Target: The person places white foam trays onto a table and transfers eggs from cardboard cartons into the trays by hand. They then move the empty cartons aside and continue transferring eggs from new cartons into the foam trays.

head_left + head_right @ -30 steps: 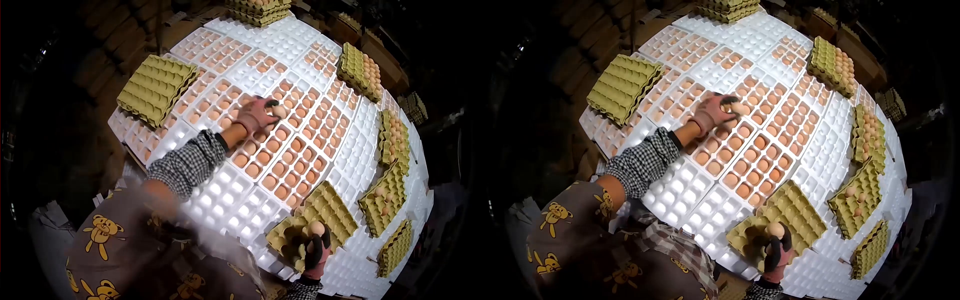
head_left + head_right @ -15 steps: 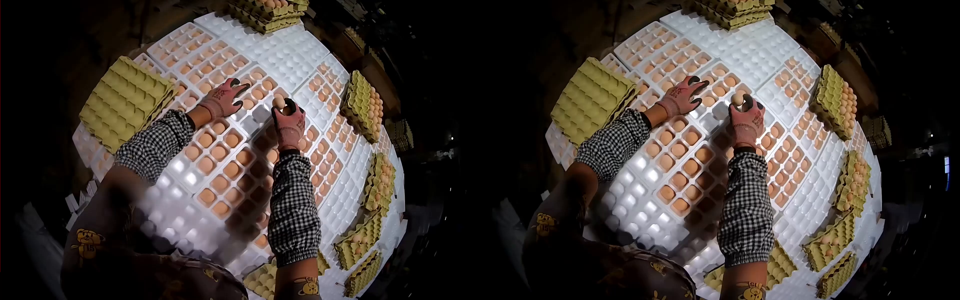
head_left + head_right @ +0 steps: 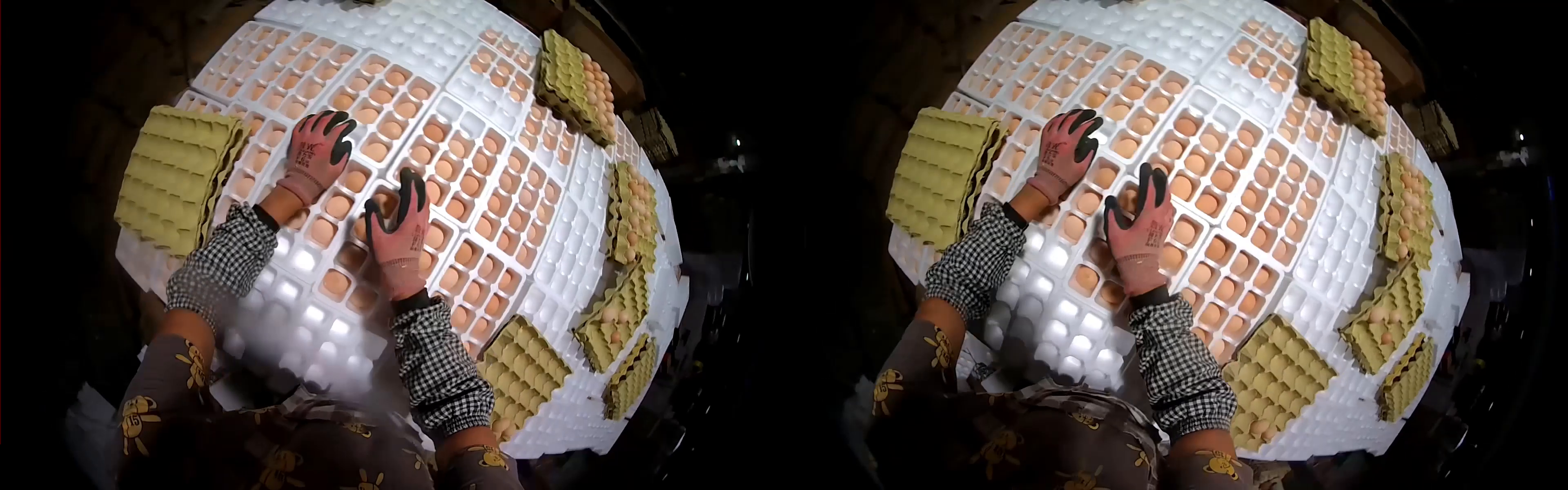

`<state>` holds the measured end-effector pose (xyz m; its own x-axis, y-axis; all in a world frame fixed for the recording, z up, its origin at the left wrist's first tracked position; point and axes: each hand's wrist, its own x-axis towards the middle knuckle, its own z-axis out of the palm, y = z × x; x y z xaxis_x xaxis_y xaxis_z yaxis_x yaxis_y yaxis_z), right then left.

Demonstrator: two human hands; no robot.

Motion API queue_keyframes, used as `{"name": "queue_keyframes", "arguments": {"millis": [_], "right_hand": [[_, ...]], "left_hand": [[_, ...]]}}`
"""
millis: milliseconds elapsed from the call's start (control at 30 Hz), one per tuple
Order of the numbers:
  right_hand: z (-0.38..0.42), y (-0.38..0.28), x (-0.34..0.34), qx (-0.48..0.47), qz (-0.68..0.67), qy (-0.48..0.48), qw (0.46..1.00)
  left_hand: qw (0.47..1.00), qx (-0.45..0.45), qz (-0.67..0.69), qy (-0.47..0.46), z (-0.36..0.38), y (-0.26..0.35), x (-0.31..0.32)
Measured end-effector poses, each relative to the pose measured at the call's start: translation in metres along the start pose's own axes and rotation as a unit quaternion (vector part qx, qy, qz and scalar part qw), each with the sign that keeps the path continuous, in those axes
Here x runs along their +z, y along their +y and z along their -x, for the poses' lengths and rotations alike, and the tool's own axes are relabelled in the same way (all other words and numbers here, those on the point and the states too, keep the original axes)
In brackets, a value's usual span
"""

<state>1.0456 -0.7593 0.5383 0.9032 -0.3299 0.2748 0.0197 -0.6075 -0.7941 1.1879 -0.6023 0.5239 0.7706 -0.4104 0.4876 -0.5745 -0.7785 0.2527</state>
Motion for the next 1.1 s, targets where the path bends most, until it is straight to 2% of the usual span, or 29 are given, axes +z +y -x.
{"name": "queue_keyframes", "arguments": {"millis": [67,133,200,233,267,300,333,367,400,433,467,500,533,567,600,633,667,700,733,800,833,867,900,933,967,1000,1033,1067,1100], "right_hand": [[0.077,-0.023,-0.070,0.050,-0.066,-0.052,0.995],[0.171,-0.025,-0.155,0.184,0.051,0.046,0.980],[0.220,-0.016,-0.230,0.253,0.166,0.143,0.942],[0.287,0.031,-0.304,0.343,0.084,0.370,0.859],[0.305,0.033,-0.340,0.363,0.201,0.361,0.835],[0.322,0.032,-0.367,0.466,0.255,0.292,0.795],[0.340,0.039,-0.383,0.492,0.242,0.221,0.806],[0.359,0.053,-0.384,0.456,0.301,0.116,0.829],[0.375,0.063,-0.383,0.410,0.355,0.005,0.840],[0.366,0.048,-0.381,0.376,0.395,-0.014,0.838],[0.362,0.046,-0.388,0.368,0.397,-0.042,0.840],[0.371,0.056,-0.392,0.354,0.375,-0.022,0.856],[0.377,0.067,-0.395,0.386,0.342,-0.007,0.857],[0.381,0.077,-0.400,0.392,0.298,-0.002,0.871],[0.402,0.103,-0.406,0.369,0.188,0.074,0.907],[0.407,0.111,-0.406,0.378,-0.001,0.195,0.905],[0.404,0.102,-0.428,0.401,-0.016,0.146,0.904],[0.400,0.092,-0.436,0.390,-0.152,0.202,0.885],[0.395,0.077,-0.435,0.379,-0.282,0.261,0.842],[0.359,0.061,-0.429,0.328,-0.426,0.195,0.820],[0.362,0.067,-0.430,0.401,-0.363,0.163,0.825],[0.293,0.003,-0.392,0.381,-0.426,0.185,0.799],[0.285,0.002,-0.373,0.361,-0.428,0.186,0.807],[0.277,0.010,-0.354,0.338,-0.428,0.189,0.817],[0.261,0.011,-0.335,0.343,-0.388,0.141,0.844],[0.238,0.012,-0.317,0.347,-0.345,0.092,0.867],[0.209,0.013,-0.296,0.240,-0.220,0.024,0.945],[0.171,0.007,-0.276,0.245,-0.222,-0.005,0.944],[0.134,0.000,-0.256,0.249,-0.224,-0.035,0.942]], "left_hand": [[0.990,0.034,0.134,-0.042,0.021,0.044,-0.016],[0.957,0.035,0.267,-0.103,0.054,0.100,-0.029],[0.879,-0.023,0.425,-0.217,0.086,0.171,-0.048],[0.879,0.049,0.398,-0.257,0.118,0.232,-0.050],[0.848,0.050,0.436,-0.297,0.124,0.275,-0.064],[0.806,0.073,0.465,-0.359,0.136,0.310,-0.065],[0.793,0.144,0.461,-0.371,0.141,0.350,-0.077],[0.760,0.206,0.468,-0.402,0.159,0.386,-0.070],[0.759,0.254,0.434,-0.413,0.172,0.423,-0.071],[0.798,0.313,0.350,-0.378,0.187,0.453,-0.073],[0.809,0.355,0.267,-0.385,0.198,0.476,-0.068],[0.787,0.405,0.170,-0.434,0.209,0.492,-0.058],[0.793,0.373,0.168,-0.451,0.223,0.501,-0.043],[0.812,0.367,0.163,-0.423,0.223,0.504,-0.044],[0.819,0.334,0.251,-0.393,0.229,0.499,-0.038],[0.830,0.283,0.328,-0.351,0.230,0.491,-0.041],[0.817,0.232,0.381,-0.365,0.229,0.486,-0.041],[0.788,0.188,0.439,-0.389,0.215,0.473,-0.048],[0.795,0.179,0.437,-0.381,0.205,0.456,-0.056],[0.720,0.023,0.548,-0.425,0.177,0.417,-0.069],[0.730,-0.019,0.582,-0.358,0.162,0.390,-0.076],[0.732,-0.060,0.614,-0.290,0.146,0.357,-0.085],[0.741,-0.133,0.614,-0.237,0.122,0.321,-0.095],[0.767,-0.167,0.603,-0.141,0.106,0.276,-0.078],[0.799,-0.183,0.572,-0.029,0.089,0.224,-0.054],[0.813,-0.227,0.536,0.019,0.064,0.180,-0.056],[0.844,-0.269,0.459,0.067,0.044,0.131,-0.036],[0.843,-0.286,0.448,0.082,0.027,0.082,-0.011],[0.899,-0.244,0.357,0.073,0.010,0.048,-0.004]]}}
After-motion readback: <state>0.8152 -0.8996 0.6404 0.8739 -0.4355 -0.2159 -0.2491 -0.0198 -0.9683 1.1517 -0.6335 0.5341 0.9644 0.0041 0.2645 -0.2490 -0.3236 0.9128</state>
